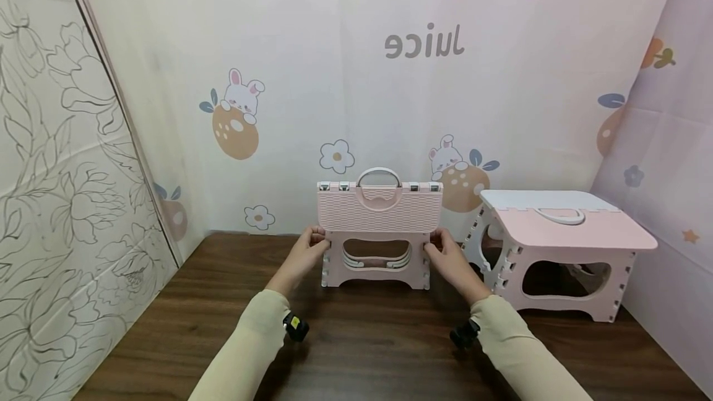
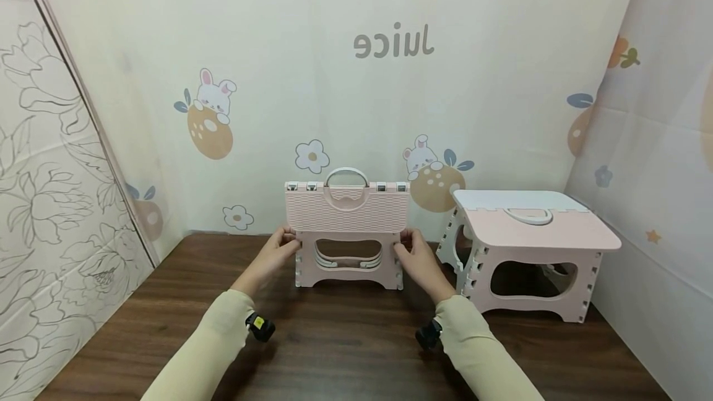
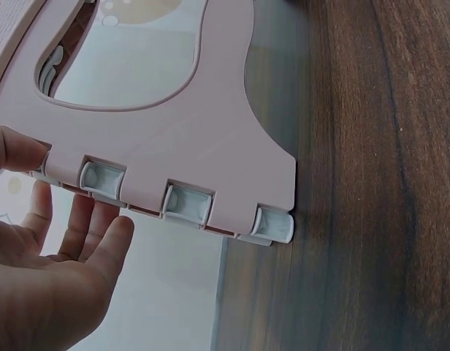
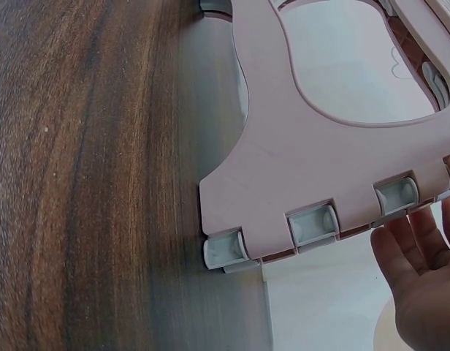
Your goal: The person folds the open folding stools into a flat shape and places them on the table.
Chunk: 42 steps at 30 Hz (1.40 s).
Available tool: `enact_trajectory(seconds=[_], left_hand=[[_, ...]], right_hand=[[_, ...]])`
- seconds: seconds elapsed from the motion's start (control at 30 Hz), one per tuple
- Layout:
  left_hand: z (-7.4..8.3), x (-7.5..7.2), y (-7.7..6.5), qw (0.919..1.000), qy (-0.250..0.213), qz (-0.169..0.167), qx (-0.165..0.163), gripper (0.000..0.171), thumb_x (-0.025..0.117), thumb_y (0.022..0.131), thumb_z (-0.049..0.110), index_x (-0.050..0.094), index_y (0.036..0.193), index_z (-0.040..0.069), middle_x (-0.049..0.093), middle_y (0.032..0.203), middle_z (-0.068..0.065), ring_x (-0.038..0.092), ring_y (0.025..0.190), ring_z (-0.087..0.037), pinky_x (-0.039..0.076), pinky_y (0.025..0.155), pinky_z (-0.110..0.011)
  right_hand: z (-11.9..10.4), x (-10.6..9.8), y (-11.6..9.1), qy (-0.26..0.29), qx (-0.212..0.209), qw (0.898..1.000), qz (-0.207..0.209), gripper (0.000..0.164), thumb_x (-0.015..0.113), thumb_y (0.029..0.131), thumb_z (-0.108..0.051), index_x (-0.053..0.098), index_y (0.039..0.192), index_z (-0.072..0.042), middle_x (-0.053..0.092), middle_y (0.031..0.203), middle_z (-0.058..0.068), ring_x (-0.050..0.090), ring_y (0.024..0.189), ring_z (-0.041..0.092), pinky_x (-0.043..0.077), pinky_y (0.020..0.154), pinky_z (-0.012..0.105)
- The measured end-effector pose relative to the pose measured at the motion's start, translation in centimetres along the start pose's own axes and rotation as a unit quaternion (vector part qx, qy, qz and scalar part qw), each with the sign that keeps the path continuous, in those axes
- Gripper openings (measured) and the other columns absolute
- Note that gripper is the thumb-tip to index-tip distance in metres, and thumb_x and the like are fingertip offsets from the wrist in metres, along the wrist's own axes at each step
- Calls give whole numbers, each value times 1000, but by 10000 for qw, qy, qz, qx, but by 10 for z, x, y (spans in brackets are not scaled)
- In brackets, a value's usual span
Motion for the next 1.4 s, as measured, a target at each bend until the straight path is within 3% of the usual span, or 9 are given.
enact_trajectory(seconds=[0.33,0.57,0.67,1.17,1.4], left_hand=[[-3,0,2,10000,38,0,55,27,52,100,11,47,124,0,52,122,-18,51,115,-32,43,98,-49],[-35,1,24,9999,-25,151,15,27,55,100,15,49,123,3,53,120,-15,51,113,-30,43,95,-47],[-41,2,26,9997,-38,209,70,25,55,99,17,49,121,6,53,119,-13,51,111,-29,43,94,-47],[-42,3,25,9997,50,229,41,24,55,99,19,51,119,6,53,117,-12,52,110,-28,43,94,-46],[-41,2,25,9997,120,195,92,24,53,100,19,50,118,4,54,119,-14,52,112,-30,43,94,-46]], right_hand=[[0,0,0,-59,-58,10000,56,33,49,101,-18,44,127,3,53,120,20,52,105,30,46,84,38],[0,0,-1,-83,-25,9999,50,32,48,102,-18,45,126,2,53,118,19,51,103,28,45,82,36],[-1,0,-1,-64,5,10000,48,31,48,102,-18,45,126,2,53,118,19,51,103,28,45,82,36],[1,2,-1,140,41,9999,-16,30,47,103,-17,44,125,2,52,117,18,50,100,28,46,79,34],[2,1,-1,13,29,10000,-70,33,47,104,-21,45,128,1,53,123,20,52,105,29,47,85,39]])
Point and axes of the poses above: each hand's wrist, its own y-axis towards the middle knuckle, its own x-axis out of the palm, z = x × y, the point moved 1 cm from there along y, towards the middle knuckle
